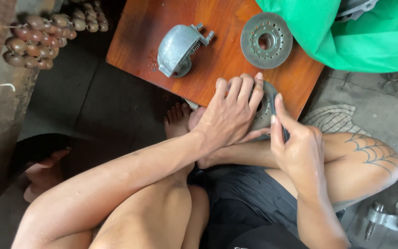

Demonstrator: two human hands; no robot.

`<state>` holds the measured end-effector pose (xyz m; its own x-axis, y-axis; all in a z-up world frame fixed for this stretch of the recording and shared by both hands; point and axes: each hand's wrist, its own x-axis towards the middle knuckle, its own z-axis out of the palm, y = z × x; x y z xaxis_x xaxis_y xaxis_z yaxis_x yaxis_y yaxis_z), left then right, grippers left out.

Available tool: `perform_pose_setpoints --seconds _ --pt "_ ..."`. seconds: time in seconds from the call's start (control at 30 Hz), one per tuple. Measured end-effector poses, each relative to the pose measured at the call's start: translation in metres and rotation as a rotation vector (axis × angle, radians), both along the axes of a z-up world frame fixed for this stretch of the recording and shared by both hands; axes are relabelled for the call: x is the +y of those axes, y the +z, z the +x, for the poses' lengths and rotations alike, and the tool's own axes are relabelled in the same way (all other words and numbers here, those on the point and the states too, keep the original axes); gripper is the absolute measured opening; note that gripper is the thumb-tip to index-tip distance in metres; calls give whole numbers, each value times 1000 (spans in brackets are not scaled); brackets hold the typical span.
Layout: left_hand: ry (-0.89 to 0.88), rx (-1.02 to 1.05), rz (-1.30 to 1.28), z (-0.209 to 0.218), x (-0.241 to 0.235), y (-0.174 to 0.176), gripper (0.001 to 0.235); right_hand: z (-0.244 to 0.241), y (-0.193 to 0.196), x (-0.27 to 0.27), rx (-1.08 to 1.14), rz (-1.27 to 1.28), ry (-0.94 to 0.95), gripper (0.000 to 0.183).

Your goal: A person cleans a motorcycle clutch plate by scraping its surface and holes with a small metal tool.

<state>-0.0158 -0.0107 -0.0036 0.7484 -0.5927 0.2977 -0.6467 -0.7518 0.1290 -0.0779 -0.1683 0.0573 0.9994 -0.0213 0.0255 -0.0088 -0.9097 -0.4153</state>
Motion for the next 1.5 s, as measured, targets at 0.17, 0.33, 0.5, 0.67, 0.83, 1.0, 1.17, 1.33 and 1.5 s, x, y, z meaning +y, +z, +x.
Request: perform_pose_setpoints --seconds 0.17,0.33,0.5,0.67,0.83,1.0,1.17,1.33,1.5 --pt "51 -113 284 -2 2 16 100 -16 7 3 14 59 27 39" --pt "55 -119 470 -9 7 29 114 -22 0 -5 66 443 -175 40" --pt "116 -79 345 -2 14 51 76 -27 -16 -10 15 550 -227 44" --pt "-50 65 83 8 10 43 110 -22 -6 -7 63 548 -233 42" --pt "-155 124 6 14 4 8 115 4 -1 -1 27 390 -108 36" --pt "-120 237 -177 16 1 1 114 6 3 1 43 270 -92 37" --pt "-106 187 -218 15 -4 -3 90 9 -7 1 49 384 -112 36" --pt "-25 8 -221 13 -16 -22 81 -8 -3 6 77 398 -179 41" --pt "4 -45 -266 9 -17 -23 66 -3 -15 -5 65 358 -145 41"
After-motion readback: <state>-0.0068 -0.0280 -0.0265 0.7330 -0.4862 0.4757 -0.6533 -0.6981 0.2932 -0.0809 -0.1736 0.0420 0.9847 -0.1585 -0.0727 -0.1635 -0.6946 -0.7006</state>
